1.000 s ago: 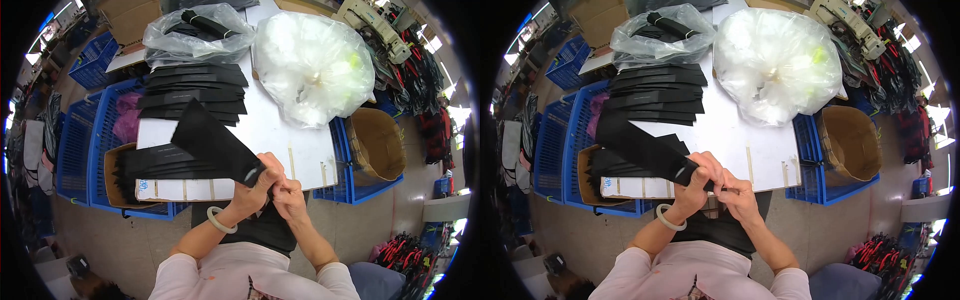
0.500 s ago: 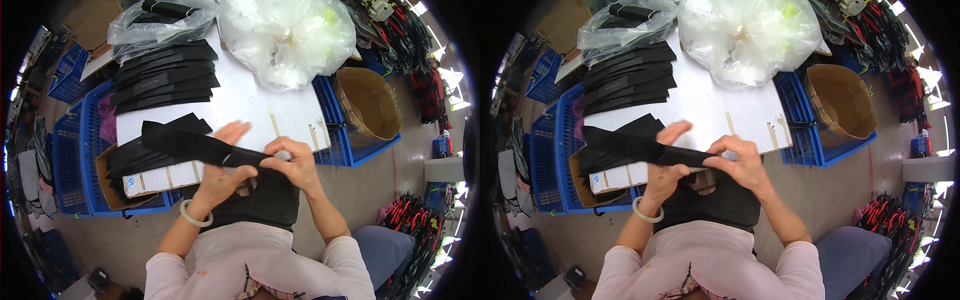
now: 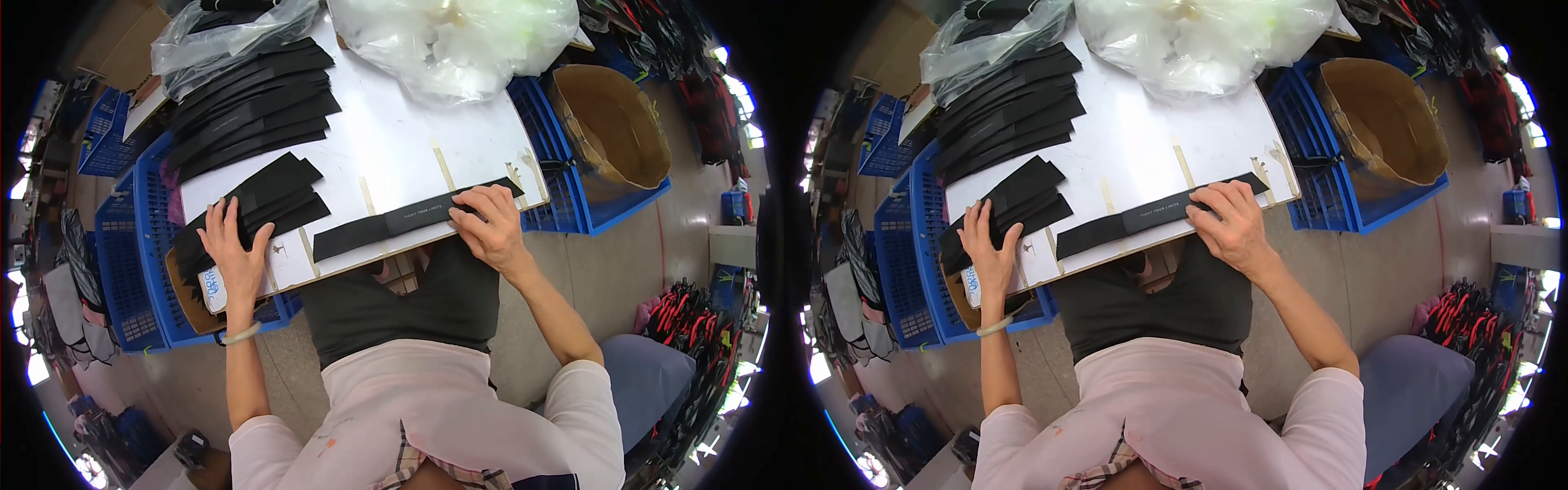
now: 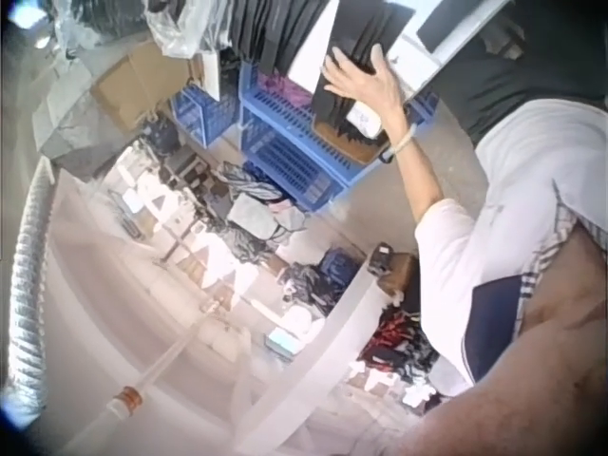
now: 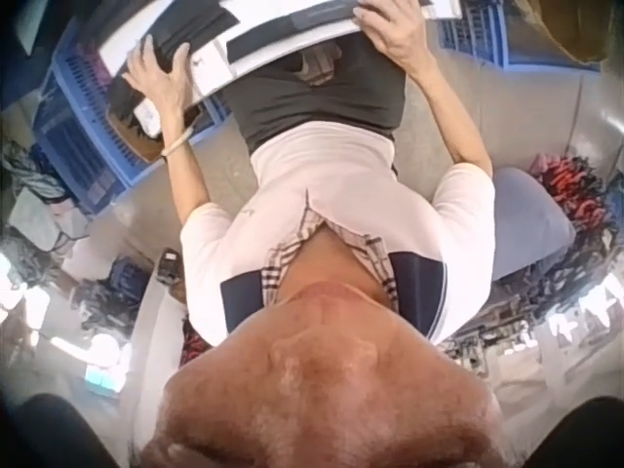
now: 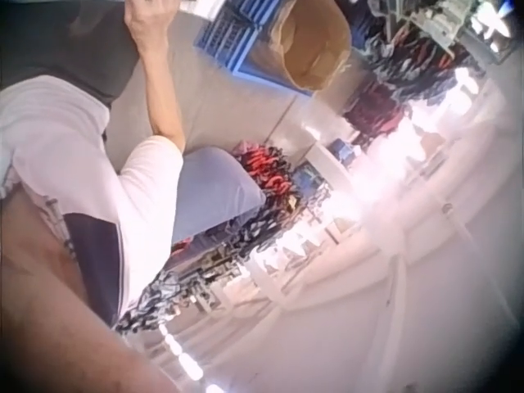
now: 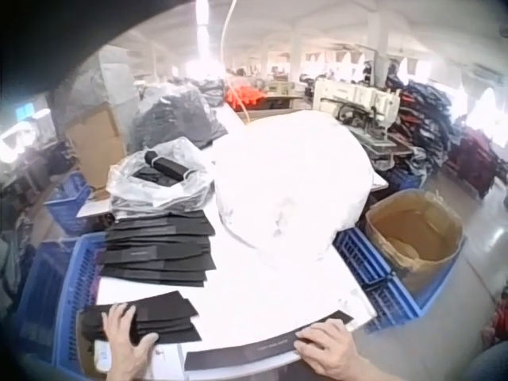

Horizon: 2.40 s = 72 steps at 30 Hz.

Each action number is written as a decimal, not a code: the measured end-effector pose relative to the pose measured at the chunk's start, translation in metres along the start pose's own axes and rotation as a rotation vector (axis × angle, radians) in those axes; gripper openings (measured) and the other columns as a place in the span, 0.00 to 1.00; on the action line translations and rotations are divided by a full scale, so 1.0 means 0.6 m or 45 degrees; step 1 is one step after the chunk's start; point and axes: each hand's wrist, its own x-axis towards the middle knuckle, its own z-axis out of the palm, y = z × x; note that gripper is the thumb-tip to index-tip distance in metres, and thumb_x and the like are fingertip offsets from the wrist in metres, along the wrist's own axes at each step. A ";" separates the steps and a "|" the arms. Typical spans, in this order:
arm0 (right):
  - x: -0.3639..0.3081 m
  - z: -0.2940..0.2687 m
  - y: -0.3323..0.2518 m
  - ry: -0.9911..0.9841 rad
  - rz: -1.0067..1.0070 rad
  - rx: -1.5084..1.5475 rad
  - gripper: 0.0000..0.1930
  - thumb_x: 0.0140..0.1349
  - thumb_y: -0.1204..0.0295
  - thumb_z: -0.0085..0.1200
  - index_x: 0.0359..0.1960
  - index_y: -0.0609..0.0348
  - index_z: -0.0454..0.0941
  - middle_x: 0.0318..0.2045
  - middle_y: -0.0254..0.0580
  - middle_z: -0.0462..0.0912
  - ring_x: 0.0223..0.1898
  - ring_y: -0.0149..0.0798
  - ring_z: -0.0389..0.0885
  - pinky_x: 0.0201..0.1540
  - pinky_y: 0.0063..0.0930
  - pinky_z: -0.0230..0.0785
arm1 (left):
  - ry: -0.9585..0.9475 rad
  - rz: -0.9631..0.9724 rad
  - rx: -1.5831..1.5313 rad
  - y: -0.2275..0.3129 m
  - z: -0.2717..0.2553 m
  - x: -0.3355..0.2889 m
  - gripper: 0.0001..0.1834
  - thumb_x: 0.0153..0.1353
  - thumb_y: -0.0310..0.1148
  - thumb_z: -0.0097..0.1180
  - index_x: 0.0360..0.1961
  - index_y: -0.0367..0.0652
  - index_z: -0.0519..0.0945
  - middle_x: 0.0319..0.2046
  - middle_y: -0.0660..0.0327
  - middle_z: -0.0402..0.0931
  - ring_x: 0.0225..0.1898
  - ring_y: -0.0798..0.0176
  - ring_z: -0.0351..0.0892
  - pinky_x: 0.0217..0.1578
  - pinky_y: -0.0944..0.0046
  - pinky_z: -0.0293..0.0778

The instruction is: Applying double-sided adhesive strips to black plastic or rubber components on a workbench in a factory environment.

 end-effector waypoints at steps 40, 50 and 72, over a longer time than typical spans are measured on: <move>-0.078 -0.005 0.037 0.099 0.233 0.036 0.18 0.50 0.67 0.67 0.45 0.48 0.84 0.52 0.28 0.82 0.60 0.39 0.72 0.64 0.42 0.59 | -0.223 0.581 -0.248 0.359 0.079 -0.062 0.45 0.48 0.30 0.66 0.69 0.43 0.61 0.70 0.54 0.55 0.73 0.43 0.48 0.68 0.38 0.41; -0.075 -0.005 0.040 0.103 0.209 0.037 0.18 0.49 0.68 0.67 0.45 0.49 0.84 0.51 0.30 0.82 0.60 0.41 0.73 0.63 0.43 0.60 | -0.075 0.599 -0.043 0.358 0.105 -0.070 0.40 0.52 0.34 0.65 0.67 0.46 0.63 0.69 0.55 0.57 0.71 0.42 0.51 0.67 0.36 0.46; -0.078 0.000 0.039 0.066 0.166 -0.025 0.17 0.50 0.68 0.67 0.45 0.51 0.85 0.50 0.32 0.84 0.59 0.42 0.73 0.63 0.44 0.58 | 0.014 0.588 -0.277 0.359 0.104 -0.071 0.26 0.58 0.24 0.49 0.60 0.33 0.70 0.65 0.46 0.62 0.69 0.41 0.56 0.67 0.41 0.51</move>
